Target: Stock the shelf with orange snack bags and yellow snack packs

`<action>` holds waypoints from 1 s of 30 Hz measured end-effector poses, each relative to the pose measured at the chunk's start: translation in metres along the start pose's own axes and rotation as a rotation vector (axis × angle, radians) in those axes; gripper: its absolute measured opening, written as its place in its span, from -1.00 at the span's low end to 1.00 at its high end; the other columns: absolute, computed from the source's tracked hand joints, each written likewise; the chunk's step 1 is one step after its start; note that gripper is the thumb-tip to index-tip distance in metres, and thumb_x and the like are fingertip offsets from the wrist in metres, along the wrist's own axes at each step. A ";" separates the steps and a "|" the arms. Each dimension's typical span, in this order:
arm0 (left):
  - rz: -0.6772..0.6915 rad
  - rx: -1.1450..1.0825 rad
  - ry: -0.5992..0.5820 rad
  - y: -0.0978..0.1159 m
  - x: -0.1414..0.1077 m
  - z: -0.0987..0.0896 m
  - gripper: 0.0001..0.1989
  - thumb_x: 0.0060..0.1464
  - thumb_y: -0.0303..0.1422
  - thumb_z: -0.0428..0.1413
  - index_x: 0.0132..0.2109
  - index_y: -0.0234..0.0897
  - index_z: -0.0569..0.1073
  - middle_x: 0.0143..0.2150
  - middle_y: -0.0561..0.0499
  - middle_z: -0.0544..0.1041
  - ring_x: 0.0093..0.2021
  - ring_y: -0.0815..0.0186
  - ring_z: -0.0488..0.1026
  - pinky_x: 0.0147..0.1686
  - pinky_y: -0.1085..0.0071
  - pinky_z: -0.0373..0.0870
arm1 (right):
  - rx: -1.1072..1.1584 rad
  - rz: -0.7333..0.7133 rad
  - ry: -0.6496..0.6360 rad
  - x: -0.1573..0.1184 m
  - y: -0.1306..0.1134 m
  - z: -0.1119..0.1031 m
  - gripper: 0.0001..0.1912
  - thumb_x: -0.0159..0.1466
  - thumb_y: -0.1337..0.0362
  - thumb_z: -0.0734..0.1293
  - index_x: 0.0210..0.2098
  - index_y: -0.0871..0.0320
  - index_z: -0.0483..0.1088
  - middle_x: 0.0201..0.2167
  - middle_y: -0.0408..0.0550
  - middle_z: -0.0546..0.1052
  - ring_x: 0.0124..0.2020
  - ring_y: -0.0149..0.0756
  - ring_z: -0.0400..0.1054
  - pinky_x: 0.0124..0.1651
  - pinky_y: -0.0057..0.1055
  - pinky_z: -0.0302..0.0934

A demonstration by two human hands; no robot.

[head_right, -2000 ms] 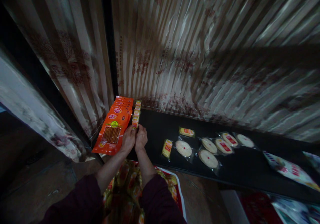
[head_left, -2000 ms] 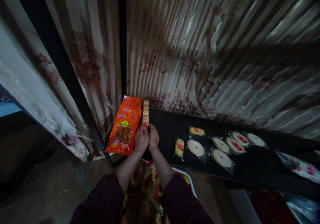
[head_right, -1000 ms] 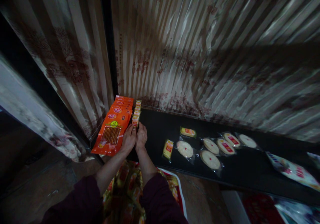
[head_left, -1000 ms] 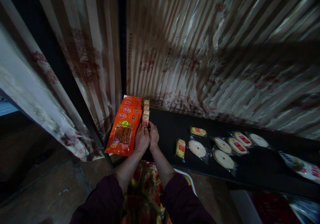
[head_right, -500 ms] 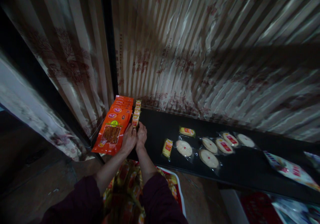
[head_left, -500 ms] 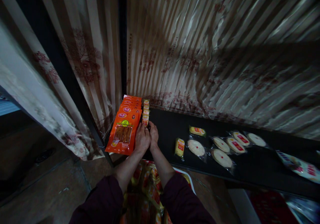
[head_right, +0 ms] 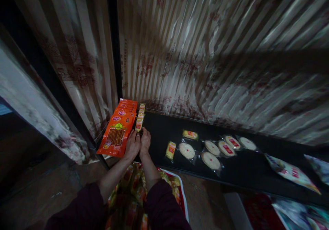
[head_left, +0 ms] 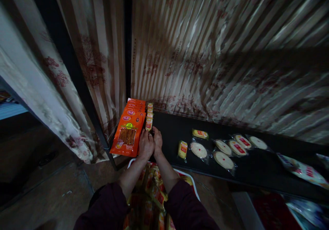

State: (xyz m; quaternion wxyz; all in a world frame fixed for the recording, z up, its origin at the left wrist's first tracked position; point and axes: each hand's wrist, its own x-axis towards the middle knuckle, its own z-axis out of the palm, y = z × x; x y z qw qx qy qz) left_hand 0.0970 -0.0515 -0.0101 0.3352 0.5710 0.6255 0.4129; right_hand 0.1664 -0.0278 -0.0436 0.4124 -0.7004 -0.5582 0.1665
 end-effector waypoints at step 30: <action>0.163 0.038 -0.096 -0.030 -0.095 -0.033 -0.60 0.07 -0.51 -0.15 -0.04 -0.36 0.49 0.10 -0.17 0.46 0.21 0.23 0.28 0.25 0.22 0.14 | -0.063 -0.094 -0.067 -0.111 -0.015 -0.037 -0.54 0.15 0.47 0.11 -0.02 0.22 0.42 0.06 0.07 0.41 0.09 -0.25 0.25 0.16 -0.31 0.16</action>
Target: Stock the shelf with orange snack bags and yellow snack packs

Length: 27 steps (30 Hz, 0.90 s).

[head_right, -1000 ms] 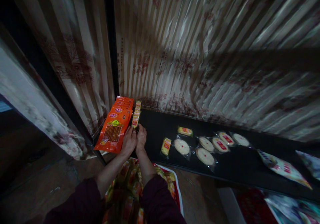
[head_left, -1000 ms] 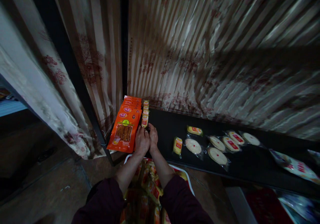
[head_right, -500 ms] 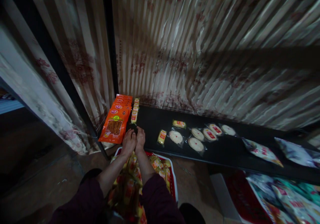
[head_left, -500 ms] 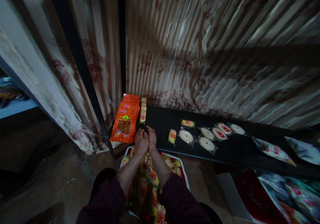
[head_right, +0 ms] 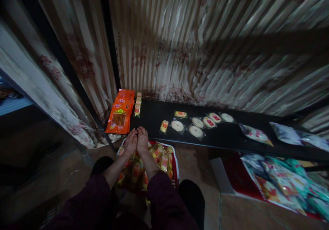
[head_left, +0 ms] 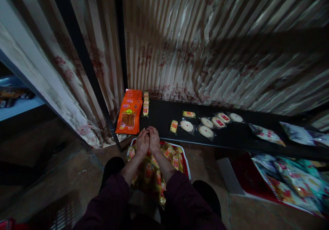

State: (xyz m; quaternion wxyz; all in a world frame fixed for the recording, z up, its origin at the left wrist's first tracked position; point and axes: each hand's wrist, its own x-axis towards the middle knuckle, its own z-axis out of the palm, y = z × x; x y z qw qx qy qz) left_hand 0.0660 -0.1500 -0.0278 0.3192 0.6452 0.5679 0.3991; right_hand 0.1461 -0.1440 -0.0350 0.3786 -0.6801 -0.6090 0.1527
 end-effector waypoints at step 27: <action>0.042 0.370 -0.445 0.003 -0.094 -0.006 -0.41 -0.05 -0.68 -0.11 0.15 -0.37 0.36 0.15 -0.20 0.43 0.28 0.24 0.19 0.30 0.27 0.01 | -0.281 0.077 -0.236 -0.116 0.023 -0.030 -0.46 0.18 0.56 0.09 0.12 0.21 0.33 0.08 0.16 0.43 0.11 -0.17 0.28 0.17 -0.27 0.11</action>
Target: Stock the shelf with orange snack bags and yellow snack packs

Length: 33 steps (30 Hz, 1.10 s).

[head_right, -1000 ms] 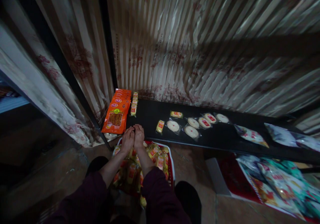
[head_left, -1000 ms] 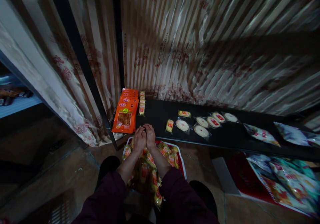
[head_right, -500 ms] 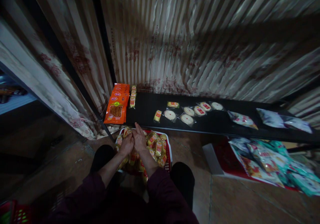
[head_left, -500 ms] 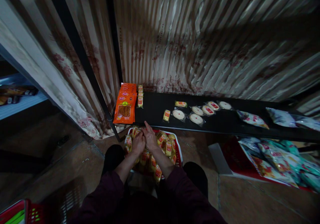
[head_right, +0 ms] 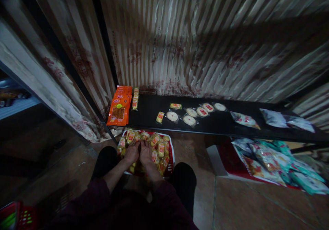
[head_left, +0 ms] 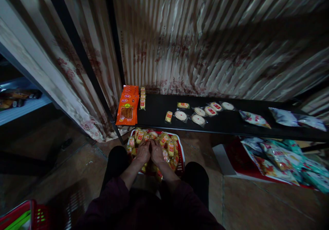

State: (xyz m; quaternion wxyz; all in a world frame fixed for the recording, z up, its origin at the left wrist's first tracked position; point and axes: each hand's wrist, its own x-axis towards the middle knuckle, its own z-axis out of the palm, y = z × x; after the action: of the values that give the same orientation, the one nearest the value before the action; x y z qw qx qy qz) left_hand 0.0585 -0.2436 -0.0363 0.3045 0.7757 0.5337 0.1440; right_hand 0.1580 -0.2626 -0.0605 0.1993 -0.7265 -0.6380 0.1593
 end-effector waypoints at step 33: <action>-0.379 -0.850 0.315 0.002 0.017 0.008 -0.75 -0.02 -0.51 0.10 -0.15 -0.28 0.52 -0.11 -0.09 0.57 -0.04 0.25 0.47 0.02 0.30 0.34 | 0.405 -0.018 0.215 0.000 0.011 -0.008 -0.54 0.14 0.35 0.26 0.06 0.15 0.36 0.02 0.09 0.48 0.07 -0.13 0.34 0.16 -0.12 0.20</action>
State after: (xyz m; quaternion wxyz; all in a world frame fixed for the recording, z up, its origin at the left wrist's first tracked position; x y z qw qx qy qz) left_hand 0.0706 -0.2305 -0.0429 0.5306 0.4409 0.5988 0.4068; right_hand 0.1712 -0.2645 -0.0587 0.4092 -0.6787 -0.5747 0.2041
